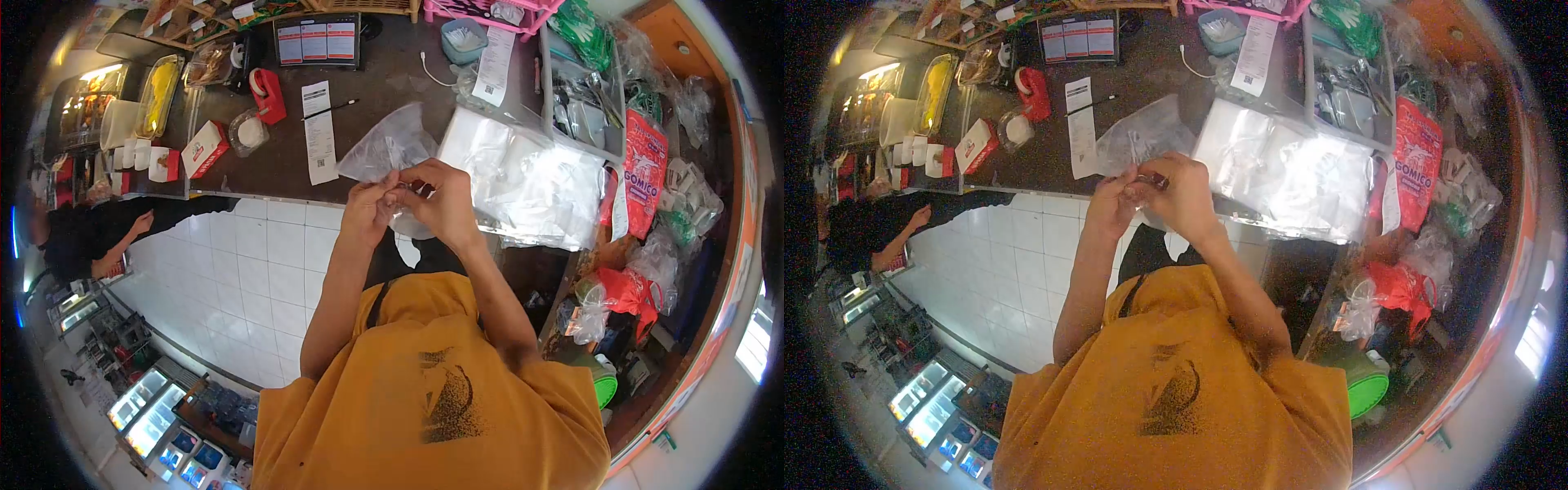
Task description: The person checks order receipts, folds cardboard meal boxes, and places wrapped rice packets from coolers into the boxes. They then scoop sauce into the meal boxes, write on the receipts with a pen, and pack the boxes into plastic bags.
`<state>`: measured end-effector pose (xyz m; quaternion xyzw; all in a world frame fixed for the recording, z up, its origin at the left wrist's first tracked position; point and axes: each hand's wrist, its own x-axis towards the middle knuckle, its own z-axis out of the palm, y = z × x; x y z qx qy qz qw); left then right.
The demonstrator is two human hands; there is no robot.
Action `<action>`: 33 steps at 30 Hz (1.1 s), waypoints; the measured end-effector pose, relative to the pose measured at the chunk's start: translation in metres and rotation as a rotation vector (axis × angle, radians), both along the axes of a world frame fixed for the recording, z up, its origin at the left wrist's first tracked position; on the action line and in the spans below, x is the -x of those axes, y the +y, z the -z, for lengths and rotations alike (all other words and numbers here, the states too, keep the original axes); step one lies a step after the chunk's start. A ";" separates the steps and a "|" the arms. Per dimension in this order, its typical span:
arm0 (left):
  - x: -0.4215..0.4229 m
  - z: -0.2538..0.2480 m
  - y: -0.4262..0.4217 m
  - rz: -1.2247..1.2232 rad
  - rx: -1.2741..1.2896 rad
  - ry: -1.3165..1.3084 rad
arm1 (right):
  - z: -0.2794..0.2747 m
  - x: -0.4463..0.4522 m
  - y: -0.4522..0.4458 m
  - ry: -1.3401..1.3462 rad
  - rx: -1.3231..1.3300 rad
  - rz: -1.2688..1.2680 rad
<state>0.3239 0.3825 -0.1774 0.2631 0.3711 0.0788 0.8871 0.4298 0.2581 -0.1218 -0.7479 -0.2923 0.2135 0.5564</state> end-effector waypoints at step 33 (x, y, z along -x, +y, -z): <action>0.038 -0.009 -0.008 -0.248 -0.730 0.028 | 0.033 -0.016 0.003 -0.219 0.055 0.066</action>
